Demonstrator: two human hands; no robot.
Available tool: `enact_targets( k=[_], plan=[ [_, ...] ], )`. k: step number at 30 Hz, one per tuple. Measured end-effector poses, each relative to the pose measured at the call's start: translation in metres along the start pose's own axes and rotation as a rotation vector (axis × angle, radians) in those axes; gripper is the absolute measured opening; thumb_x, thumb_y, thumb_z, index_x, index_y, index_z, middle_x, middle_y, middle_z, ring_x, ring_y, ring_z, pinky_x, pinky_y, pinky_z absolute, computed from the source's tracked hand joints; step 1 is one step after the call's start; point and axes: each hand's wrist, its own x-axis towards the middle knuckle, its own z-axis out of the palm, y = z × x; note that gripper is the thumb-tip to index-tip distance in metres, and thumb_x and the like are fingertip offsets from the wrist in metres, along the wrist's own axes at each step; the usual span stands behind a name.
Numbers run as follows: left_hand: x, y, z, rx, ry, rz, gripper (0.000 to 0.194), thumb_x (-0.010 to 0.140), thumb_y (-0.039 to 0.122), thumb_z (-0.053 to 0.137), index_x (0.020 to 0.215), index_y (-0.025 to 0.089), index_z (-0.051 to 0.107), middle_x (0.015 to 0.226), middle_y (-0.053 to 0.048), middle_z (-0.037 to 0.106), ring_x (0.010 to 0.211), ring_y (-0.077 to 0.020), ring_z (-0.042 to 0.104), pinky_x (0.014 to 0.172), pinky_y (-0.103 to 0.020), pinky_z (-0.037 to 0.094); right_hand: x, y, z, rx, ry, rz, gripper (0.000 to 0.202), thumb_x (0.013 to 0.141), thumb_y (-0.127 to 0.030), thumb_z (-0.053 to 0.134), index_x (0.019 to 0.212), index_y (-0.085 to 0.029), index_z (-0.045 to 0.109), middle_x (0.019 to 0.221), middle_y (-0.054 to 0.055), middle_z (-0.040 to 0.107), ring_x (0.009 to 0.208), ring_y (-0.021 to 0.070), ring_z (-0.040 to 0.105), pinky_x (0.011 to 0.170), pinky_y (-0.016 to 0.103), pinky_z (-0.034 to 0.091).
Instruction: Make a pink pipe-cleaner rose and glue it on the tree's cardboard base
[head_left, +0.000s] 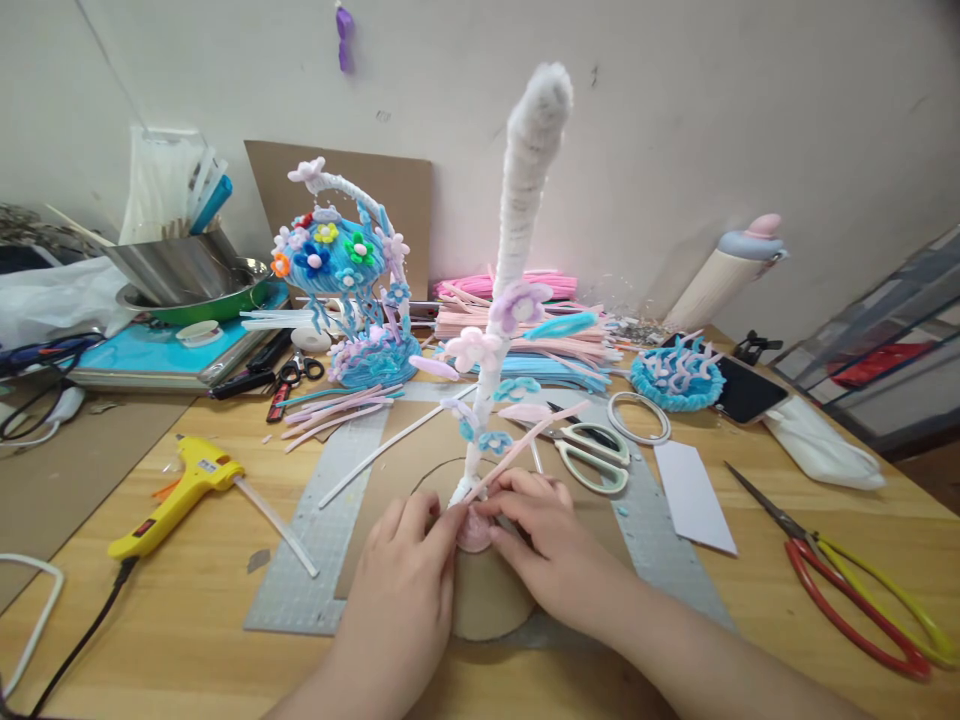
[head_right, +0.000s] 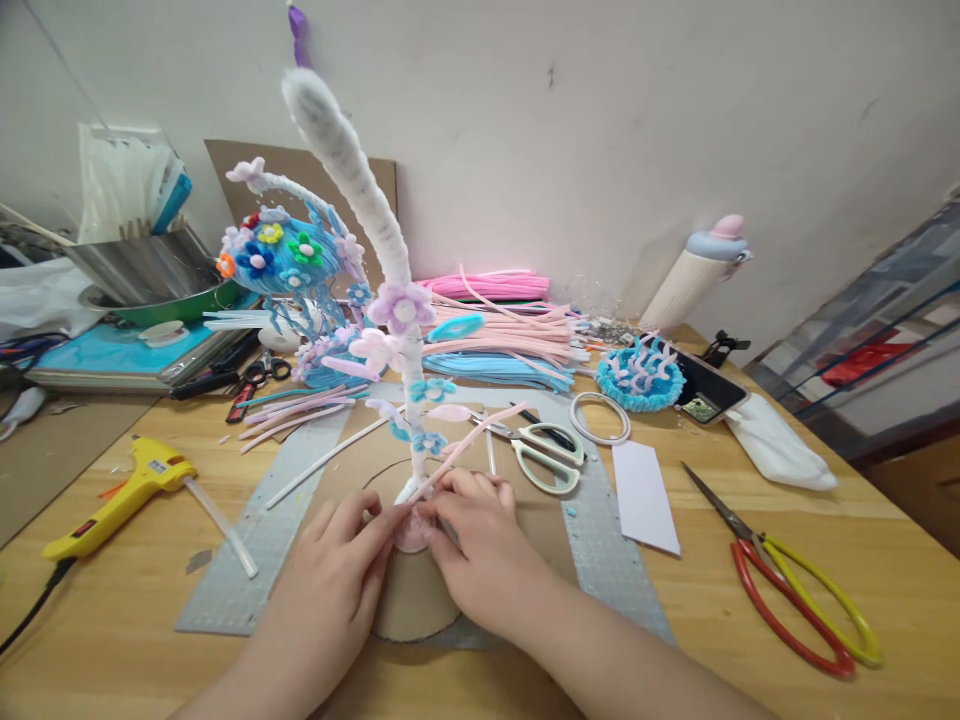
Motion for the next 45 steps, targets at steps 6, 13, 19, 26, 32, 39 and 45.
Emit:
enact_targets(
  k=[6,13,19,26,32,39,45],
  plan=[
    [-0.001,-0.003,0.001,-0.017,-0.005,0.004,0.045,0.088,0.006,0.037,0.124,0.024,0.056,0.104,-0.009,0.052,0.091,-0.0243,0.050,0.078,-0.042,0.047,0.001,0.003,-0.008,0.103,-0.007,0.019,0.016,0.088,-0.021,0.058,0.098,-0.029,0.067,0.110,0.000,0.061,0.108,0.0205,0.052,0.097,0.043,0.029],
    [-0.003,-0.006,0.002,-0.047,0.005,0.013,0.045,0.087,0.006,0.038,0.123,0.025,0.057,0.103,-0.009,0.052,0.092,-0.0243,0.050,0.079,-0.042,0.048,0.002,0.000,-0.011,0.235,0.004,0.034,0.015,0.085,-0.028,0.061,0.072,-0.022,0.065,0.074,-0.001,0.057,0.074,0.0164,0.056,0.068,0.029,0.043],
    [-0.001,-0.006,0.002,-0.052,0.020,0.018,0.044,0.086,0.006,0.039,0.120,0.024,0.059,0.102,-0.009,0.053,0.090,-0.0243,0.050,0.078,-0.042,0.048,0.003,-0.005,-0.012,0.411,-0.067,-0.068,0.024,0.094,-0.026,0.046,0.076,-0.022,0.061,0.082,0.001,0.062,0.082,0.0163,0.058,0.077,0.029,0.047],
    [-0.001,-0.007,0.000,-0.060,0.012,0.011,0.045,0.087,0.006,0.038,0.121,0.027,0.058,0.102,-0.008,0.052,0.090,-0.0241,0.050,0.079,-0.042,0.047,-0.003,0.001,-0.012,0.145,0.094,-0.122,0.026,0.080,-0.003,0.040,0.089,-0.023,0.053,0.096,0.001,0.062,0.089,0.0165,0.058,0.079,0.030,0.047],
    [-0.001,-0.006,-0.001,-0.047,0.028,0.020,0.037,0.092,0.016,0.038,0.120,0.027,0.059,0.100,-0.008,0.052,0.089,-0.0234,0.050,0.078,-0.041,0.047,0.001,0.010,-0.013,-0.246,0.068,-0.301,0.043,0.088,-0.009,0.041,0.126,-0.024,0.053,0.133,0.006,0.055,0.117,0.0212,0.051,0.095,0.039,0.041],
    [-0.002,-0.003,-0.002,-0.016,0.046,0.010,0.031,0.093,0.028,0.042,0.118,0.030,0.060,0.098,-0.006,0.053,0.086,-0.0233,0.051,0.078,-0.042,0.047,0.002,0.008,-0.009,-0.490,0.108,-0.208,0.024,0.093,-0.020,0.048,0.107,-0.027,0.067,0.102,0.004,0.069,0.089,0.0226,0.054,0.074,0.039,0.036],
    [-0.003,-0.003,-0.001,-0.017,0.043,0.009,0.031,0.093,0.026,0.042,0.119,0.029,0.060,0.100,-0.007,0.053,0.087,-0.0235,0.050,0.078,-0.041,0.045,0.007,0.007,-0.004,-0.512,0.205,-0.237,0.022,0.093,-0.019,0.051,0.109,-0.026,0.064,0.116,0.003,0.065,0.111,0.0234,0.050,0.097,0.046,0.023]
  ],
)
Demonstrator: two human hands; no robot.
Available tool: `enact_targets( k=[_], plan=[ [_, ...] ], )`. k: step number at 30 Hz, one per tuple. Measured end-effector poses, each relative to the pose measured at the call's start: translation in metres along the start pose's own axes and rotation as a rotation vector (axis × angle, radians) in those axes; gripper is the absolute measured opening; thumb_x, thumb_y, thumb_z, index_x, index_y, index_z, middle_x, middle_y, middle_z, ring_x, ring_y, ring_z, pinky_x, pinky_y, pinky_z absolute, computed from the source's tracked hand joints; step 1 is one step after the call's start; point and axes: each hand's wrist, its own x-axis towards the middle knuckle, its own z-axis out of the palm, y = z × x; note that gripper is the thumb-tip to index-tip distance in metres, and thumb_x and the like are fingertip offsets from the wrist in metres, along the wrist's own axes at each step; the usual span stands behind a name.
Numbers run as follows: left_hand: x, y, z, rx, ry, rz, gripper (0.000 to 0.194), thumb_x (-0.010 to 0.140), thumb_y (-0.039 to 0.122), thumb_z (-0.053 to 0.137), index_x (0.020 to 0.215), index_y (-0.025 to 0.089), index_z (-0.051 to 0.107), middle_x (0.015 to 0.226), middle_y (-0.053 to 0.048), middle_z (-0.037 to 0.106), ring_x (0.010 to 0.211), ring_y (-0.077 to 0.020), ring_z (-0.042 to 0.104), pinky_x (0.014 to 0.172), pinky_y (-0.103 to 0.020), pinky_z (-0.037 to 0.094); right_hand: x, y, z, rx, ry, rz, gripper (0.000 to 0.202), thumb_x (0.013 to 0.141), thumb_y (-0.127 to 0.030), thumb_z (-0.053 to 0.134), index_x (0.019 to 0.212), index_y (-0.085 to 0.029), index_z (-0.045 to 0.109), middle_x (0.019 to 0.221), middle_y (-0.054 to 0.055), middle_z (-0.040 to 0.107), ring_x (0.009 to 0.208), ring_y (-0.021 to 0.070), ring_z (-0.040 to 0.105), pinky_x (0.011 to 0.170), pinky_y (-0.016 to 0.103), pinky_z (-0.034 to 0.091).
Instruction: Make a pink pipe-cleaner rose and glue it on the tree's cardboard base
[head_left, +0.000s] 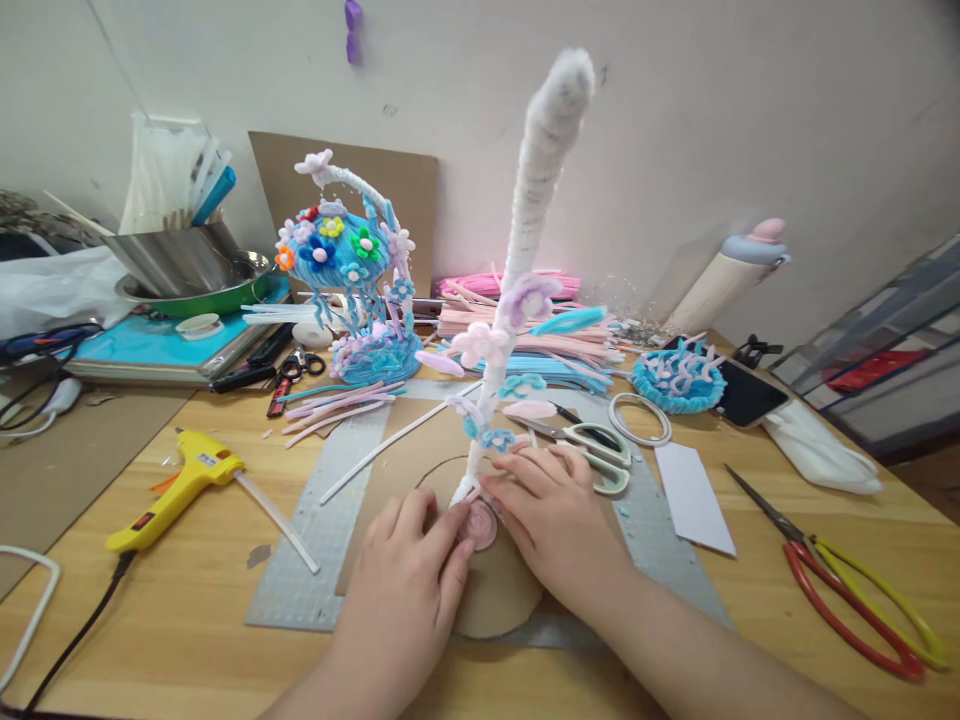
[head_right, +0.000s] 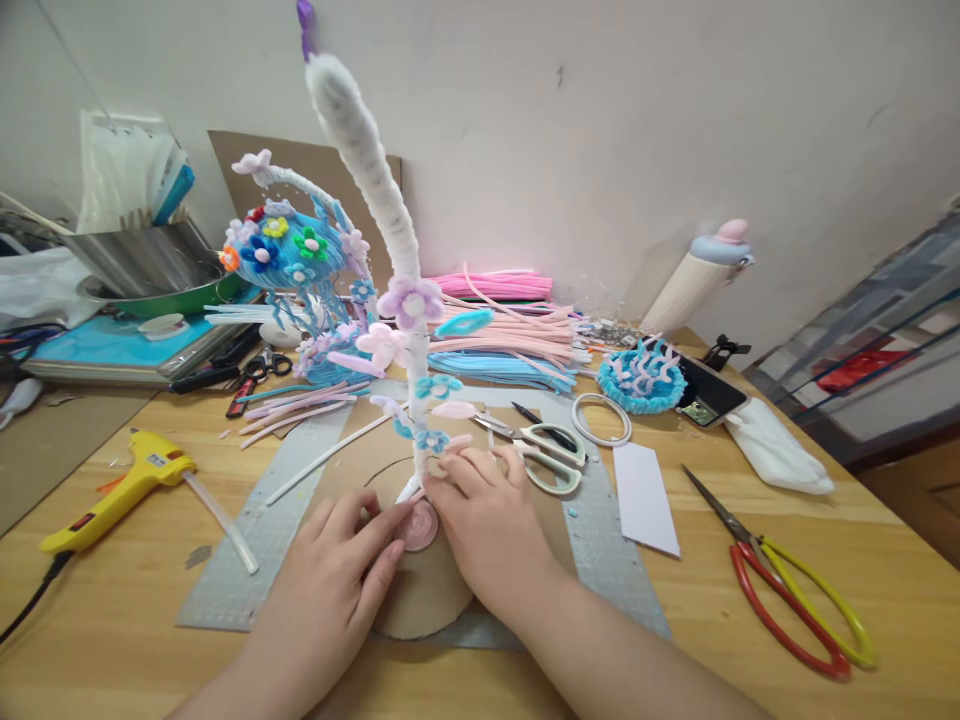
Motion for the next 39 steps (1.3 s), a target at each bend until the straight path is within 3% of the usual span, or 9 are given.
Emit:
enact_targets(
  k=[3,7,11,17,21,30,39],
  plan=[
    [-0.001,-0.001,0.001,-0.002,-0.009,0.001,0.032,0.093,0.027,0.041,0.120,0.029,0.059,0.101,-0.007,0.052,0.087,-0.0235,0.050,0.078,-0.042,0.045,0.004,0.003,0.004,-0.005,-0.012,0.002,0.022,0.094,-0.018,0.049,0.111,-0.024,0.063,0.113,0.005,0.066,0.109,0.0232,0.051,0.100,0.047,0.021],
    [-0.002,-0.001,0.002,0.000,-0.001,-0.001,0.033,0.094,0.028,0.040,0.122,0.028,0.058,0.103,-0.007,0.052,0.089,-0.0238,0.050,0.078,-0.042,0.045,0.004,0.004,0.005,0.065,-0.076,0.036,0.021,0.095,-0.023,0.047,0.103,-0.025,0.067,0.093,0.003,0.069,0.086,0.0195,0.058,0.083,0.038,0.036],
    [0.000,0.000,0.003,-0.006,-0.007,0.000,0.032,0.094,0.027,0.041,0.121,0.027,0.058,0.102,-0.008,0.052,0.090,-0.0244,0.049,0.078,-0.043,0.045,0.003,0.000,0.006,0.136,-0.109,0.040,0.023,0.094,-0.020,0.048,0.101,-0.025,0.068,0.097,0.001,0.068,0.086,0.0181,0.061,0.074,0.031,0.041],
    [-0.002,-0.001,0.004,-0.016,0.011,0.018,0.032,0.094,0.026,0.040,0.121,0.026,0.058,0.103,-0.008,0.051,0.090,-0.0241,0.049,0.078,-0.043,0.045,0.004,-0.005,0.012,0.060,-0.107,0.046,0.019,0.091,-0.019,0.052,0.101,-0.026,0.067,0.099,0.000,0.068,0.078,0.0188,0.062,0.068,0.031,0.043],
    [-0.004,-0.004,0.004,-0.010,0.030,0.035,0.034,0.094,0.026,0.041,0.124,0.026,0.057,0.102,-0.008,0.051,0.089,-0.0237,0.049,0.077,-0.042,0.045,0.007,-0.005,0.015,0.071,-0.098,0.052,0.018,0.092,-0.017,0.051,0.099,-0.023,0.066,0.098,0.002,0.068,0.082,0.0190,0.063,0.072,0.030,0.045],
    [-0.002,-0.002,0.003,0.001,0.026,0.030,0.031,0.093,0.025,0.042,0.119,0.024,0.059,0.100,-0.008,0.052,0.088,-0.0238,0.049,0.076,-0.042,0.045,0.011,-0.005,0.010,0.101,-0.234,0.004,0.020,0.090,-0.012,0.049,0.098,-0.021,0.065,0.111,0.006,0.062,0.096,0.0204,0.059,0.083,0.031,0.046],
    [-0.002,-0.001,0.003,-0.008,0.011,0.019,0.032,0.093,0.025,0.041,0.120,0.026,0.059,0.099,-0.008,0.052,0.087,-0.0237,0.048,0.076,-0.042,0.045,0.008,-0.003,0.013,0.085,-0.215,-0.006,0.019,0.091,-0.016,0.050,0.097,-0.021,0.067,0.110,0.006,0.062,0.096,0.0213,0.059,0.083,0.033,0.045]
  ],
)
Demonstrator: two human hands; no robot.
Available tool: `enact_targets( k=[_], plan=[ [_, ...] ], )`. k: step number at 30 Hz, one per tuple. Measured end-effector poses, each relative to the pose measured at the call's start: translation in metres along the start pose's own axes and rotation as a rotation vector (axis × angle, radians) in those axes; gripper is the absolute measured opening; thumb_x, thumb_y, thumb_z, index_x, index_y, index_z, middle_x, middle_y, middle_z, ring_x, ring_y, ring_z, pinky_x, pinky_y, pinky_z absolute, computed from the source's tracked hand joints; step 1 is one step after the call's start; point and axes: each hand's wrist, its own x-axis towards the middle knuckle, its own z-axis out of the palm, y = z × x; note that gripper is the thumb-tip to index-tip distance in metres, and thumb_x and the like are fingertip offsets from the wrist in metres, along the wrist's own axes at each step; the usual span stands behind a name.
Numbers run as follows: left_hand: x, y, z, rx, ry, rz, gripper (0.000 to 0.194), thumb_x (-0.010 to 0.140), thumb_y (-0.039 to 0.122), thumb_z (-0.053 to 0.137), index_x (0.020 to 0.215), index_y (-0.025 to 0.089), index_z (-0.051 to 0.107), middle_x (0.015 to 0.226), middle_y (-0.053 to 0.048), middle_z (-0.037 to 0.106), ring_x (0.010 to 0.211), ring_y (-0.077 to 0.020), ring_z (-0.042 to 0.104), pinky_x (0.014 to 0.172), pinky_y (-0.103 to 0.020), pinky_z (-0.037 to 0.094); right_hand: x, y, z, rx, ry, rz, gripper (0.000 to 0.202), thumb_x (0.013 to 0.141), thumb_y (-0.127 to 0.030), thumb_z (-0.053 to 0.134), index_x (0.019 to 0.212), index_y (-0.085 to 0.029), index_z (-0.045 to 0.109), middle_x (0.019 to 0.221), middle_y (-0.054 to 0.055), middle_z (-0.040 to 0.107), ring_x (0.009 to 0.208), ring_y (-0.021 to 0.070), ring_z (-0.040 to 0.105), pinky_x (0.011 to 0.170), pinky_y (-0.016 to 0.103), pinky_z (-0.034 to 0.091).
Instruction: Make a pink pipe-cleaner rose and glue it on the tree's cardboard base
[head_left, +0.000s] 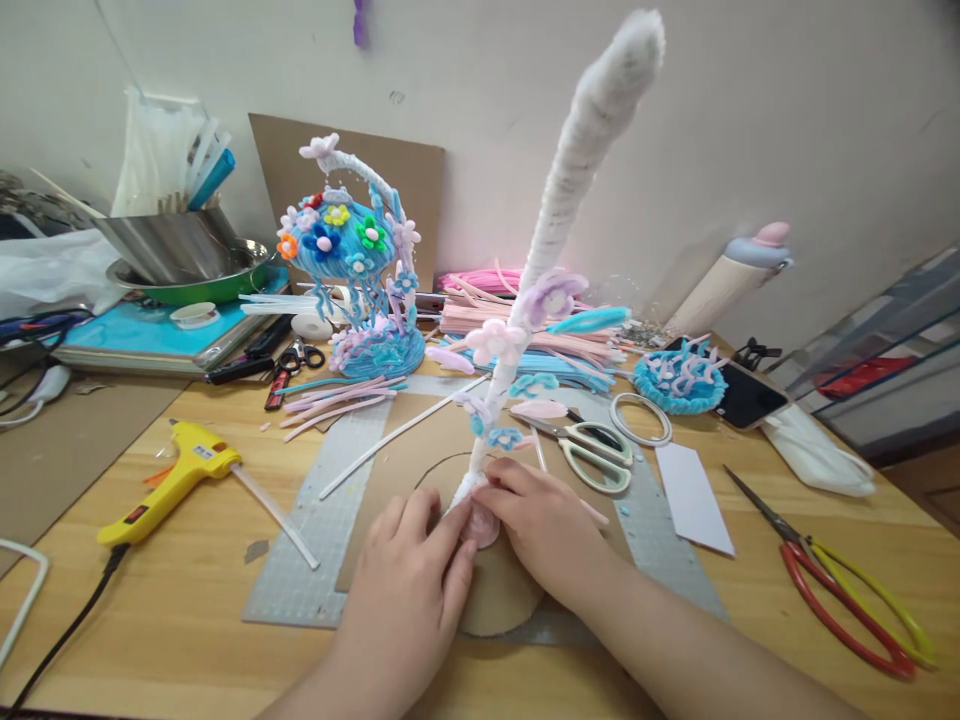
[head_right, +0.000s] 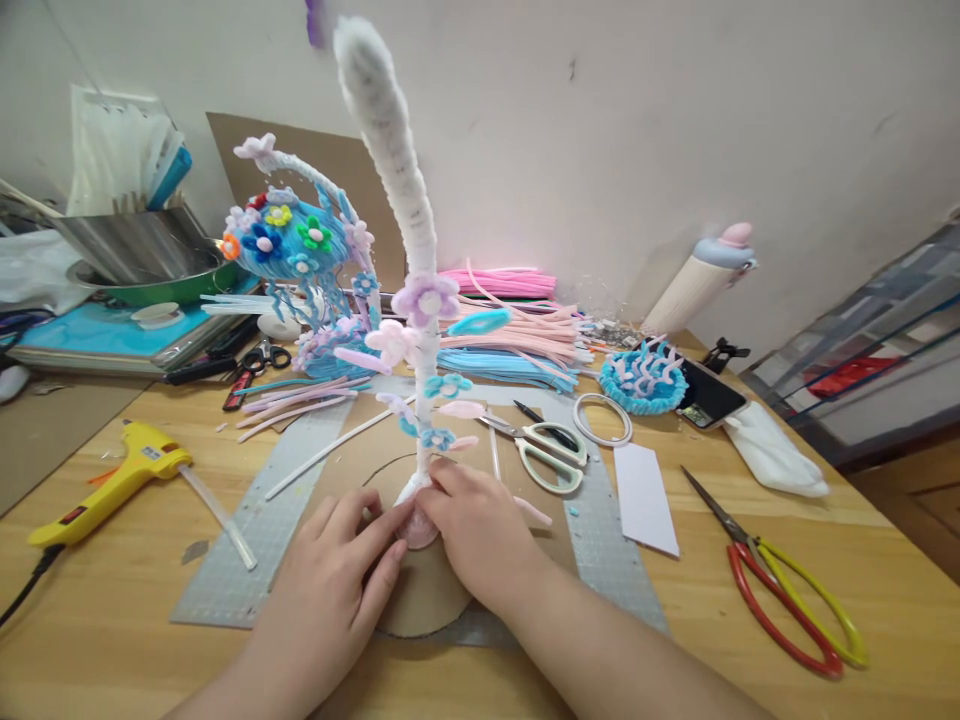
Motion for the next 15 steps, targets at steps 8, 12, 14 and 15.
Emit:
enact_targets(
  k=[8,12,14,15],
  plan=[
    [-0.001,0.001,0.000,0.014,-0.004,-0.009,0.033,0.092,0.025,0.043,0.121,0.025,0.058,0.100,-0.008,0.053,0.088,-0.0242,0.048,0.076,-0.043,0.045,0.005,-0.008,-0.005,-0.031,-0.055,0.037,0.021,0.091,-0.014,0.048,0.101,-0.019,0.066,0.111,0.009,0.062,0.101,0.0244,0.057,0.088,0.037,0.044],
    [0.000,0.002,0.000,0.025,-0.008,-0.027,0.033,0.092,0.026,0.043,0.121,0.024,0.058,0.101,-0.008,0.053,0.089,-0.0249,0.049,0.077,-0.043,0.046,0.007,-0.013,-0.009,-0.051,-0.105,0.062,0.021,0.088,-0.009,0.049,0.099,-0.016,0.066,0.111,0.010,0.062,0.098,0.0248,0.057,0.087,0.039,0.044],
    [0.001,0.002,0.001,0.024,-0.014,-0.032,0.033,0.092,0.026,0.043,0.121,0.025,0.058,0.102,-0.008,0.053,0.089,-0.0248,0.049,0.077,-0.043,0.046,0.006,-0.013,-0.011,-0.041,-0.114,0.077,0.022,0.087,-0.009,0.050,0.100,-0.015,0.066,0.110,0.010,0.062,0.098,0.0248,0.057,0.087,0.039,0.044],
    [0.001,0.002,0.001,0.023,-0.017,-0.034,0.033,0.092,0.026,0.044,0.121,0.025,0.057,0.102,-0.008,0.053,0.089,-0.0247,0.049,0.077,-0.043,0.045,0.006,-0.013,-0.011,-0.028,-0.113,0.084,0.022,0.087,-0.009,0.050,0.100,-0.016,0.066,0.110,0.010,0.062,0.098,0.0246,0.057,0.087,0.039,0.044]
  ],
)
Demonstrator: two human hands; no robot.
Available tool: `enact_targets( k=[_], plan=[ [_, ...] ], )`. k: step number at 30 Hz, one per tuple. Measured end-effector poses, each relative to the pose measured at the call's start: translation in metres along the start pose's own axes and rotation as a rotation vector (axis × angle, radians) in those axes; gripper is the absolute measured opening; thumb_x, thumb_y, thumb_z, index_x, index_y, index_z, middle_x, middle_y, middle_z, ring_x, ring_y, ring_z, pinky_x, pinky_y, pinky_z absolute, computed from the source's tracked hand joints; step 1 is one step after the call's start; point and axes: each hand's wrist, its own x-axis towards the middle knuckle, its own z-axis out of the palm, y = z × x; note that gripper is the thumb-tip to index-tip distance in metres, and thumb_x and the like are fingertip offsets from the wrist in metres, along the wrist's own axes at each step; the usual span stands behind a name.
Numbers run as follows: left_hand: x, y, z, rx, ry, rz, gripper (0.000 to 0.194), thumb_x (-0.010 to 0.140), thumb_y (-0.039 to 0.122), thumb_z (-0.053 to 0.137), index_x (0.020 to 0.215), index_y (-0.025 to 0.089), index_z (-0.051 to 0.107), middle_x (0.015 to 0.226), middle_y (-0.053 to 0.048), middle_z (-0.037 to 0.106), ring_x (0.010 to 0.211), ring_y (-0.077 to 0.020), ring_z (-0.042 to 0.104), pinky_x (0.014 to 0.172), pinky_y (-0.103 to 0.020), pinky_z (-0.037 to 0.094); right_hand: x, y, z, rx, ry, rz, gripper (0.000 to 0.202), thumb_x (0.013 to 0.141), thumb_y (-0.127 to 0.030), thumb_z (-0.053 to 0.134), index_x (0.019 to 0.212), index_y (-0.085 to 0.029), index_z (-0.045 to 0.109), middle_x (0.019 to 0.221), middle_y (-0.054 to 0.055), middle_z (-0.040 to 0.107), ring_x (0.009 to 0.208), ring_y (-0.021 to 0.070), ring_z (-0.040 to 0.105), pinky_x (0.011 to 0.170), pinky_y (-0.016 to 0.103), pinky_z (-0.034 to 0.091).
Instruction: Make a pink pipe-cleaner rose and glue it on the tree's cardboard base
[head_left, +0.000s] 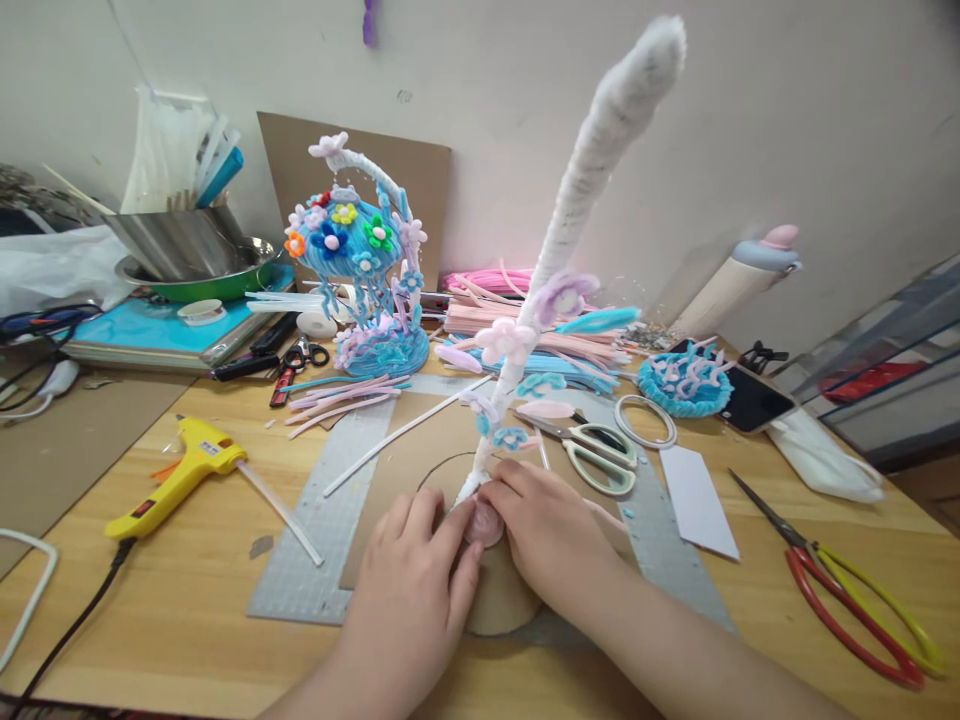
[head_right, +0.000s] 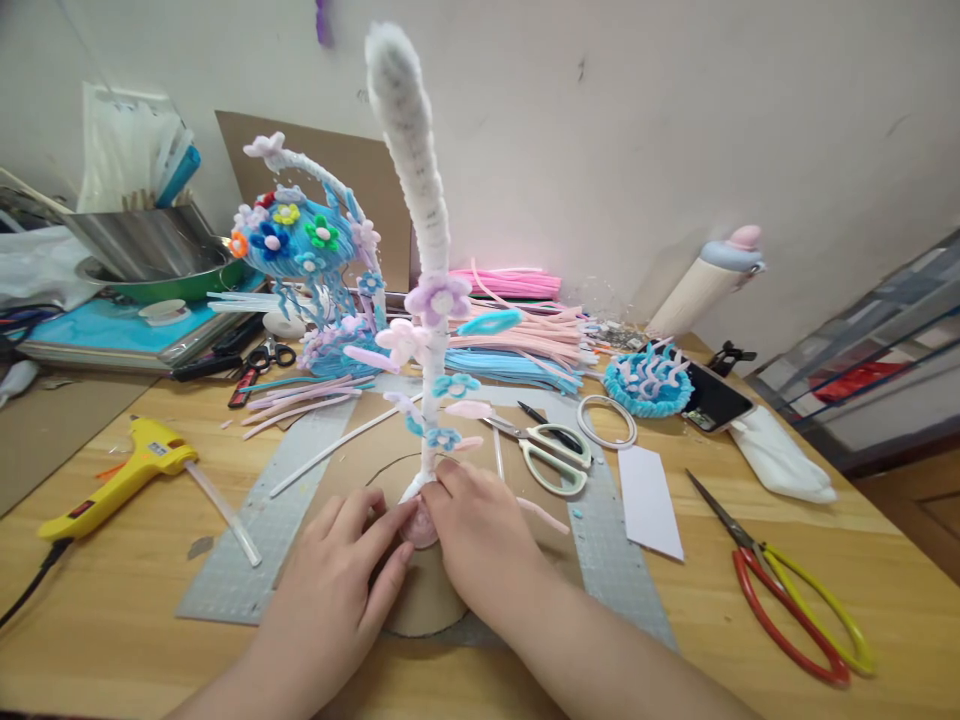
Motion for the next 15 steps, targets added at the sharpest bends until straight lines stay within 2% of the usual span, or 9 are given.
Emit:
enact_targets(
  k=[6,11,15],
  plan=[
    [-0.0002,0.0009,-0.0016,0.013,-0.008,-0.002,0.032,0.091,0.026,0.045,0.120,0.026,0.057,0.103,-0.008,0.053,0.089,-0.0243,0.049,0.077,-0.042,0.045,-0.0007,0.0007,-0.0006,0.103,0.012,0.022,0.018,0.086,-0.013,0.053,0.096,-0.018,0.067,0.103,0.007,0.063,0.093,0.0221,0.057,0.083,0.036,0.044],
    [0.0018,0.0026,-0.0031,0.076,-0.013,0.012,0.033,0.090,0.026,0.047,0.121,0.026,0.058,0.107,-0.009,0.053,0.093,-0.0253,0.049,0.079,-0.043,0.046,-0.0039,-0.0002,0.0008,0.127,0.009,0.057,0.024,0.085,-0.010,0.050,0.100,-0.020,0.066,0.103,0.006,0.062,0.092,0.0212,0.058,0.083,0.035,0.044],
    [0.0023,0.0036,-0.0030,0.096,-0.018,0.012,0.032,0.091,0.026,0.046,0.120,0.027,0.058,0.106,-0.009,0.054,0.092,-0.0257,0.049,0.078,-0.044,0.046,-0.0098,0.0010,0.0011,0.161,0.014,0.131,0.026,0.091,-0.012,0.043,0.096,-0.021,0.066,0.096,0.005,0.063,0.086,0.0193,0.061,0.078,0.033,0.044]
  ],
)
